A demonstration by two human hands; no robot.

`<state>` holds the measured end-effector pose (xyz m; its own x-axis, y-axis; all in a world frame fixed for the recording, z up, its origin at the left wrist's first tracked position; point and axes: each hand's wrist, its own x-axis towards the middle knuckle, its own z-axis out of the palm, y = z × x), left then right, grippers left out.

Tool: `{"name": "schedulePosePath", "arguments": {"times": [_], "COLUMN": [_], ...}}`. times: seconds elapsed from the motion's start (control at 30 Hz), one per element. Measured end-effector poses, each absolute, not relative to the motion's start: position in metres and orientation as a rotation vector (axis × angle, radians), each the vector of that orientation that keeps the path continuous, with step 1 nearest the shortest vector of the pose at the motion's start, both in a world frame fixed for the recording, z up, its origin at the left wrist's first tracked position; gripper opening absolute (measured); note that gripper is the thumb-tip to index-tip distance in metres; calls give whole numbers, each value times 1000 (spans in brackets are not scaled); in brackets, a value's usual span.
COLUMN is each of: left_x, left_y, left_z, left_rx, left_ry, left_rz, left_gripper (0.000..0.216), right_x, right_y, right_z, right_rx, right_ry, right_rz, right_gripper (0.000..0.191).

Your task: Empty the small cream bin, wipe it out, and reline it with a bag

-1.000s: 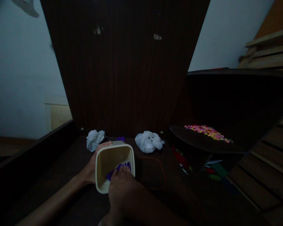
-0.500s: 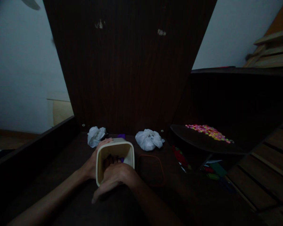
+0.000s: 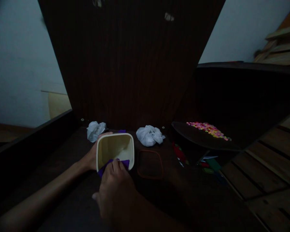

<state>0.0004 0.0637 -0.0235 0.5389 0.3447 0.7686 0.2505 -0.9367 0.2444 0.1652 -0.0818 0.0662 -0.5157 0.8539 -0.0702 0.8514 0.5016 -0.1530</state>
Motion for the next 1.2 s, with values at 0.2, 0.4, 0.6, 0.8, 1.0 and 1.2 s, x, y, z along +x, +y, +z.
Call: {"name": "schedulePosePath", "arguments": {"times": [0.2, 0.4, 0.6, 0.8, 1.0, 1.2], "left_x": [1, 2, 4, 1, 0, -4], "left_y": [64, 64, 64, 65, 68, 67], "left_z": [-23, -25, -27, -28, -31, -26], "left_rx": [2659, 2653, 2638, 2635, 2622, 2622], "left_ry": [508, 439, 397, 430, 420, 436], "left_rz": [1367, 1386, 1447, 1415, 1442, 1368], "left_gripper": [126, 126, 129, 122, 120, 114], "right_x": [156, 166, 155, 152, 165, 171], "right_y": [-77, -35, 2, 4, -28, -73], "right_z": [72, 75, 64, 68, 73, 63], "right_rx": [-1838, -1686, -1646, -1425, -1232, -1316], "right_ry": [-2817, -2964, -3042, -3062, -2889, -2772], "right_rz": [226, 504, 781, 865, 789, 571], "right_gripper": [73, 93, 126, 103, 122, 97]}}
